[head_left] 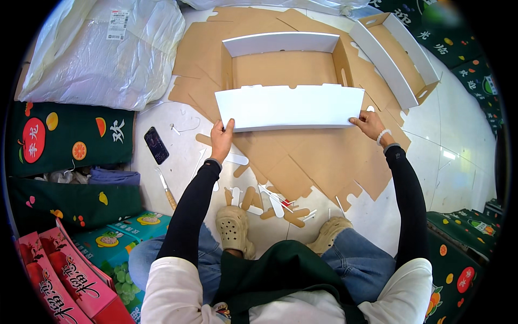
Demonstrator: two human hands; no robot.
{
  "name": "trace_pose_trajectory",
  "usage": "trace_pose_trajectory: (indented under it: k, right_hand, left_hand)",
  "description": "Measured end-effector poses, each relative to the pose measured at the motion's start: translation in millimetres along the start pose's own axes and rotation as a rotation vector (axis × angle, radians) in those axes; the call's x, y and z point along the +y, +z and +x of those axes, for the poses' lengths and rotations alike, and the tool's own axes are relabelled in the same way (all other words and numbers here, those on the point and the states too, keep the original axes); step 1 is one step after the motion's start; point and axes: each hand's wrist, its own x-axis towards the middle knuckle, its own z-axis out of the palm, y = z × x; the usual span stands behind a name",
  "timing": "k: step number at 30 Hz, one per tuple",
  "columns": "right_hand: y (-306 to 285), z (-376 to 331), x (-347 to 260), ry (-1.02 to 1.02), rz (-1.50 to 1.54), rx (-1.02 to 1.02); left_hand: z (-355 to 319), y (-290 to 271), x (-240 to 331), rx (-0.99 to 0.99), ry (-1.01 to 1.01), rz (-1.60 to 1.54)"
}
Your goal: The person sits on the floor and assembles flat-packed cardboard boxes by folding the sides and inserting white plastic tabs into slots to lock the structure. They handle multiple boxes, including a white one and a dark green one, completing the assembly of each before moving to the next.
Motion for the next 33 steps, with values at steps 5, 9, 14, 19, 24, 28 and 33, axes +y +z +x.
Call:
trace_pose_trajectory:
  k: [5,9,14,19,24,28,33]
  right_hand:
    - [15,1,-14,0.148,0.027,0.178]
    - [24,1,-32,0.182,-0.076,0.291]
    - [33,0,-43,-0.283,-0.493,0.442]
    - [57,-7,-82,-0.385,-0.570,0.085]
    - [54,15,-84,-0.409,-0.494,-0.110]
    - [54,27,-93,-0.280,-0.312,-0.308]
    - [78,17,-66,-0.430,-0.355,-0.192]
  left_hand:
    - [3,15,24,0.183,0.041,0.128]
    - [13,6,45,0.109,0.361,0.556]
    - [20,15,49,-0.258,0.537,0.848]
    - [18,21,67,-0.385,0.538,0.971]
    - [35,43,63,-0.561,0.439,1.080]
    - [42,43,54,-0.787,0.327,1.011]
    - [19,43,32,-0.652,0.481,0.848]
